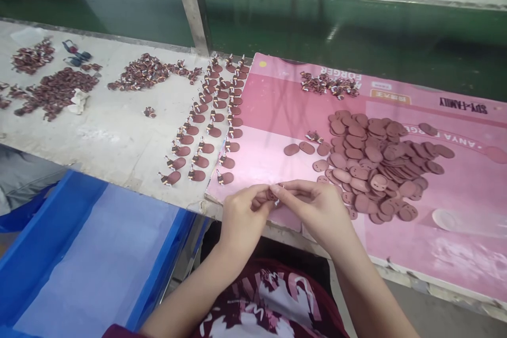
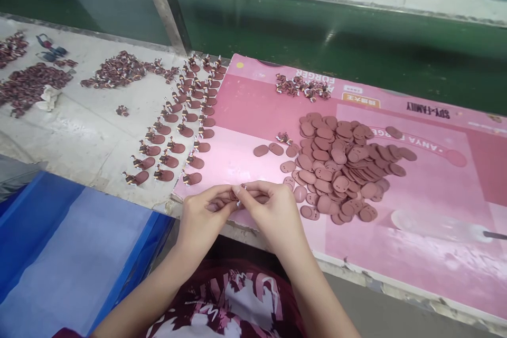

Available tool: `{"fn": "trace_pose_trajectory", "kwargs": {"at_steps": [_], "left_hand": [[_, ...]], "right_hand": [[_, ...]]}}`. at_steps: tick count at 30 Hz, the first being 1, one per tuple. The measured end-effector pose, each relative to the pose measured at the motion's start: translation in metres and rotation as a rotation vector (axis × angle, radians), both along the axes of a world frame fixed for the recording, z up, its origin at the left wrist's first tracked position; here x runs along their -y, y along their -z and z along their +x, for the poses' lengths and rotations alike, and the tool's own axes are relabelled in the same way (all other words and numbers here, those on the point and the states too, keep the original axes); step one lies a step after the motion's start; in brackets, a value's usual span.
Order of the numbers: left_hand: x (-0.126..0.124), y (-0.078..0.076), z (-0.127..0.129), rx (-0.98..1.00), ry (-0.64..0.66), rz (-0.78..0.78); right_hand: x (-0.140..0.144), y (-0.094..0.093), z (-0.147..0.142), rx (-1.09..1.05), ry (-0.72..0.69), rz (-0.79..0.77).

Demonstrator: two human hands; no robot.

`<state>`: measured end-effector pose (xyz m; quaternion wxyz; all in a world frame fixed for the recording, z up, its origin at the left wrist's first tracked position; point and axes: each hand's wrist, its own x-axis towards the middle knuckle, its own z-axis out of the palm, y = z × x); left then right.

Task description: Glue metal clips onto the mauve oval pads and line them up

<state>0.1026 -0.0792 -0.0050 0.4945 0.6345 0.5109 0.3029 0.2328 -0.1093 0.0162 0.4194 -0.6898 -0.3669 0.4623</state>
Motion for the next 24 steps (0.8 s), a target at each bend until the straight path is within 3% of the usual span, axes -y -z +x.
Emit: {"fn": "trace_pose_trajectory", "kwargs": {"at_steps": [16,24], "left_hand": [[-0.005,-0.005,0.0,0.153,-0.041,-0.196],[-0.003,-0.001,-0.001,0.165,-0.06,-0.155]], "right_hand": [[0.005,-0.013,0.002,0.179,-0.102,0.024],[0.007,-0.01,0.001,0.177,-0.098,0.029]]}}
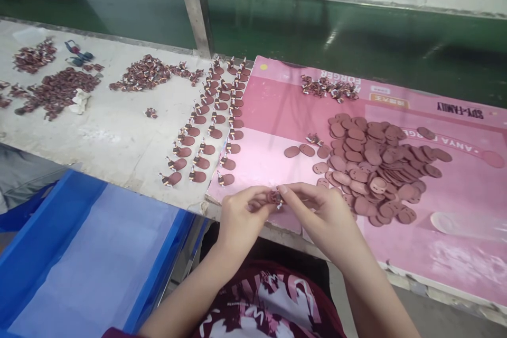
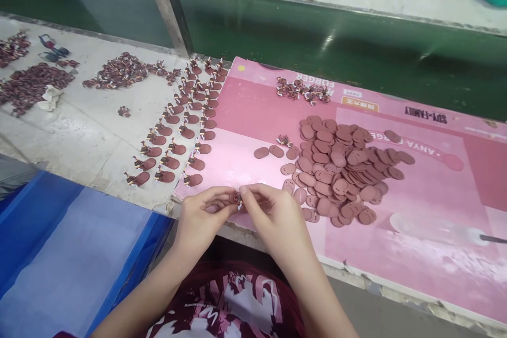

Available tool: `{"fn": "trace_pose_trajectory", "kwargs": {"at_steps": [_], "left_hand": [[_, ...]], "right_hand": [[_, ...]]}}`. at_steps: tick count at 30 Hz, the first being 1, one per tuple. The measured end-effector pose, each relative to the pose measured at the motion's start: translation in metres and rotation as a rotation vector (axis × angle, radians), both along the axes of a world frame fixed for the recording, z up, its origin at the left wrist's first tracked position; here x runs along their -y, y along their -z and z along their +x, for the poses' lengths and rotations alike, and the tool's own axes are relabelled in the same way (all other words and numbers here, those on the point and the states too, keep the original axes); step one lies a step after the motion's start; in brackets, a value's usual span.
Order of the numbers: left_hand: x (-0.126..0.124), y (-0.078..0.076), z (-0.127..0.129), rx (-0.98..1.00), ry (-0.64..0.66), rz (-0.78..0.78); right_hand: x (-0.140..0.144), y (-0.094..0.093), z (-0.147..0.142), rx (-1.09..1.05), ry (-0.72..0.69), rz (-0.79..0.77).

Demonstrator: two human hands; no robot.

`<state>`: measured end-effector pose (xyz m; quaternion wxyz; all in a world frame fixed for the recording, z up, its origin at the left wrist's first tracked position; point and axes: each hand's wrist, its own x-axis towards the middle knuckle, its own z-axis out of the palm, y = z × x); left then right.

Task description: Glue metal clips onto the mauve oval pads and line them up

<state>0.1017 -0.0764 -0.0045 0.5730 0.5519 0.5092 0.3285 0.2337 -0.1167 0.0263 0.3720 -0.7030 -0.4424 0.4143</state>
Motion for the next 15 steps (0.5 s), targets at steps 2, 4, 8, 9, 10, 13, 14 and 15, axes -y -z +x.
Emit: {"fn": "trace_pose_trajectory", "kwargs": {"at_steps": [2,4,8,9,10,13,14,15], "left_hand": [[0.002,0.001,0.0,0.007,-0.014,0.03],[0.004,0.003,0.0,0.016,-0.029,0.067],[0.008,0.003,0.001,-0.012,-0.056,0.126],[0.009,0.003,0.001,-0.026,-0.058,0.137],[0.009,0.003,0.001,-0.039,-0.059,0.147],[0.01,0.003,0.001,-0.06,-0.055,0.193],[0.011,0.003,0.001,-0.065,-0.052,0.213],[0.011,0.003,0.0,-0.073,-0.047,0.233]], "right_hand": [[0.001,0.0,-0.001,0.021,0.012,0.004],[0.002,-0.001,-0.003,0.057,0.032,0.011],[0.005,-0.001,-0.007,0.114,0.082,0.03],[0.006,-0.001,-0.007,0.125,0.093,0.037],[0.006,-0.001,-0.008,0.138,0.102,0.041],[0.008,0.001,-0.009,0.18,0.124,0.057],[0.009,0.001,-0.01,0.195,0.126,0.07],[0.009,0.001,-0.011,0.211,0.127,0.087]]}}
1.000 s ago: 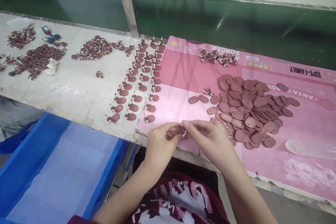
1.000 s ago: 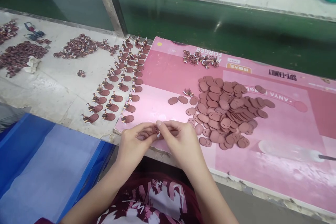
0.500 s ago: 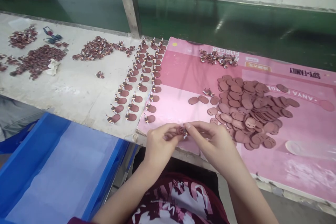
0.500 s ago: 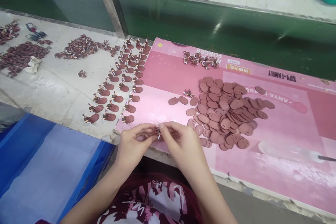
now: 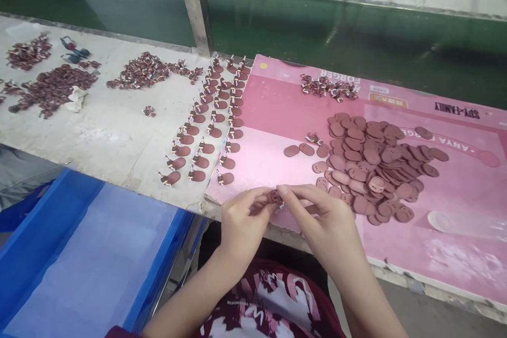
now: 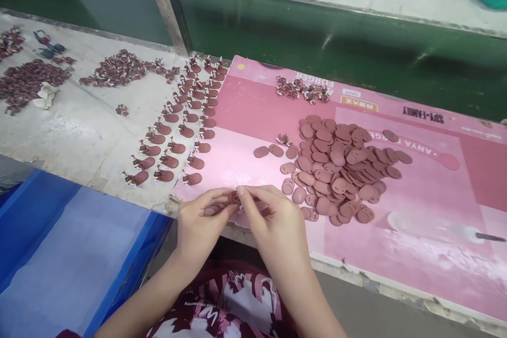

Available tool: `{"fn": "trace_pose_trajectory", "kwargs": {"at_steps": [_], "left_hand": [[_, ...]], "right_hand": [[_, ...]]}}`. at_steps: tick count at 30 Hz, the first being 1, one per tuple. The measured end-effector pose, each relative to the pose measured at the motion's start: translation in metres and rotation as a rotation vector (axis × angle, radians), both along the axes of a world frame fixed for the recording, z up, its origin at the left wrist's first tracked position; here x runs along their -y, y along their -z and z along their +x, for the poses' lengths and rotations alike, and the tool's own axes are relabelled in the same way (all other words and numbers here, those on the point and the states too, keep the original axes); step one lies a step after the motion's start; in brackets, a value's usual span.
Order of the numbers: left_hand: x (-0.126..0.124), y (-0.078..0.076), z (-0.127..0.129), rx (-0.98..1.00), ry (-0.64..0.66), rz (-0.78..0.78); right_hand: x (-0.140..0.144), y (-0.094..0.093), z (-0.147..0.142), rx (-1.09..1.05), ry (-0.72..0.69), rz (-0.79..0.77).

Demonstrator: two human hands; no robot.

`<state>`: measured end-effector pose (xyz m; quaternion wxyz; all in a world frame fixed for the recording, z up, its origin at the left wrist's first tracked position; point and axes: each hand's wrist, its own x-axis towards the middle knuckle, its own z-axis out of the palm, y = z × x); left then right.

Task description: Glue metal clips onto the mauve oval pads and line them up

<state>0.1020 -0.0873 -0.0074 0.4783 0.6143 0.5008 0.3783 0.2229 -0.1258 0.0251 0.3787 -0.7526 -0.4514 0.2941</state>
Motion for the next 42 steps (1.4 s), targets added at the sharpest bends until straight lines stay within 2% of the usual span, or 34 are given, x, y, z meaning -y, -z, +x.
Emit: {"fn": "trace_pose_trajectory", "kwargs": {"at_steps": [8,15,21,27,33,37,42], "left_hand": [[0.004,-0.006,0.001,-0.092,0.0,0.135],[0.005,-0.007,0.0,-0.087,-0.004,0.149],[0.006,-0.007,0.003,-0.028,0.0,0.09],[0.004,-0.007,0.009,0.059,-0.006,-0.076],[0.004,-0.008,0.012,0.11,0.006,-0.127],[0.004,-0.013,0.013,0.159,0.016,-0.183],[0.006,-0.023,0.016,0.181,0.017,-0.229]], "right_hand": [[0.003,0.0,-0.008,0.219,-0.013,0.172],[0.004,0.002,-0.008,0.222,-0.037,0.191],[0.005,0.003,-0.007,0.22,-0.023,0.188],[0.006,0.006,-0.002,0.205,0.041,0.209],[0.007,0.005,0.002,0.206,0.042,0.228],[0.008,0.003,0.0,0.253,0.017,0.333],[0.011,0.003,0.0,0.249,0.053,0.369]]}}
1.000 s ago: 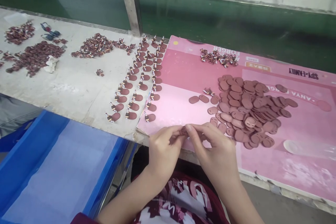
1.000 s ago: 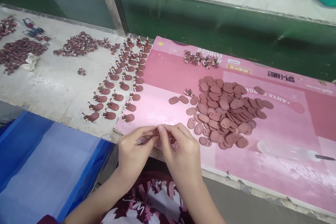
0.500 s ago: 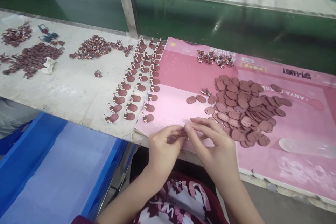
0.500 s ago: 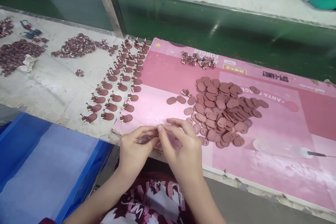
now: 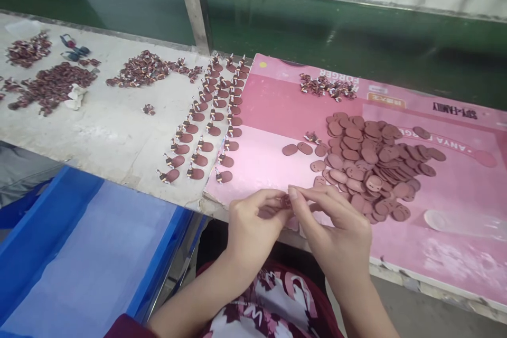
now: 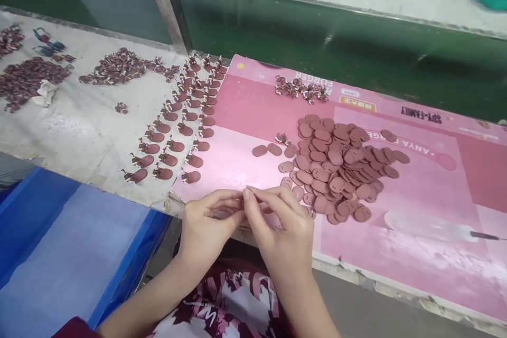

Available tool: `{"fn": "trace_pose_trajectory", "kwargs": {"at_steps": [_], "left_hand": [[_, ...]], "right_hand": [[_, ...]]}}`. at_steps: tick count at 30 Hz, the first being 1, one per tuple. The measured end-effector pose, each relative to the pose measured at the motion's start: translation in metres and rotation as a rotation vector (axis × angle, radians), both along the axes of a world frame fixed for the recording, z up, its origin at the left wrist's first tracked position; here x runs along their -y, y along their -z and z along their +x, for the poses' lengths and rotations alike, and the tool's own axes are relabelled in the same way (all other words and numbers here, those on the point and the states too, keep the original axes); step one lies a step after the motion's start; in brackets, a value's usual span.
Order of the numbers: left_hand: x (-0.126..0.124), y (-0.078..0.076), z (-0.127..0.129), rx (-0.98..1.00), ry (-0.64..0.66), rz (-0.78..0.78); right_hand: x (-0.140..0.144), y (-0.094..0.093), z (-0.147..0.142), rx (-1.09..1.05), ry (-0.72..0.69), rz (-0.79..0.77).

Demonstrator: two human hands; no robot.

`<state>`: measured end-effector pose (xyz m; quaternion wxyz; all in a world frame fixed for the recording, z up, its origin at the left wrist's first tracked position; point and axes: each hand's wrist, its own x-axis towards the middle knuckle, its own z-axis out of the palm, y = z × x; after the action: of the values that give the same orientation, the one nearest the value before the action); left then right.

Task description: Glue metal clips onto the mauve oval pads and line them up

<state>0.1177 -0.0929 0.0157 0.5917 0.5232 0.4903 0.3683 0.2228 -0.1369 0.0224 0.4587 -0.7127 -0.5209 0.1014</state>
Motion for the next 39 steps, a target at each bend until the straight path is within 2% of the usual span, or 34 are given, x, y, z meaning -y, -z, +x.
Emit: {"fn": "trace_pose_trajectory", "kwargs": {"at_steps": [10,13,16,21,25,29,32,35,39], "left_hand": [[-0.001,-0.003,0.003,0.049,0.012,-0.085],[-0.002,-0.003,0.002,0.144,0.06,-0.217],[-0.005,-0.003,-0.001,0.25,0.125,-0.376],[-0.008,-0.004,-0.016,0.31,0.112,-0.463],[-0.007,-0.002,-0.033,0.283,0.013,-0.423],[-0.003,0.003,-0.052,0.226,-0.069,-0.325],[-0.002,0.008,-0.064,0.177,-0.106,-0.263],[-0.003,0.01,-0.073,0.131,-0.116,-0.222],[-0.003,0.011,-0.086,0.036,-0.148,-0.16]], "right_hand": [[0.004,-0.004,-0.003,-0.102,0.051,-0.019],[0.008,-0.001,0.003,-0.193,0.046,-0.013],[0.011,0.004,0.011,-0.352,0.107,-0.018],[0.008,0.003,0.02,-0.484,0.165,-0.191],[0.004,-0.005,0.012,-0.55,0.001,-0.319],[-0.002,-0.004,-0.005,-0.915,-0.197,-0.467],[-0.01,0.003,-0.015,-1.078,-0.337,-0.523],[-0.021,0.01,-0.021,-1.09,-0.41,-0.57],[-0.034,0.012,-0.029,-0.922,-0.463,-0.551]]}}
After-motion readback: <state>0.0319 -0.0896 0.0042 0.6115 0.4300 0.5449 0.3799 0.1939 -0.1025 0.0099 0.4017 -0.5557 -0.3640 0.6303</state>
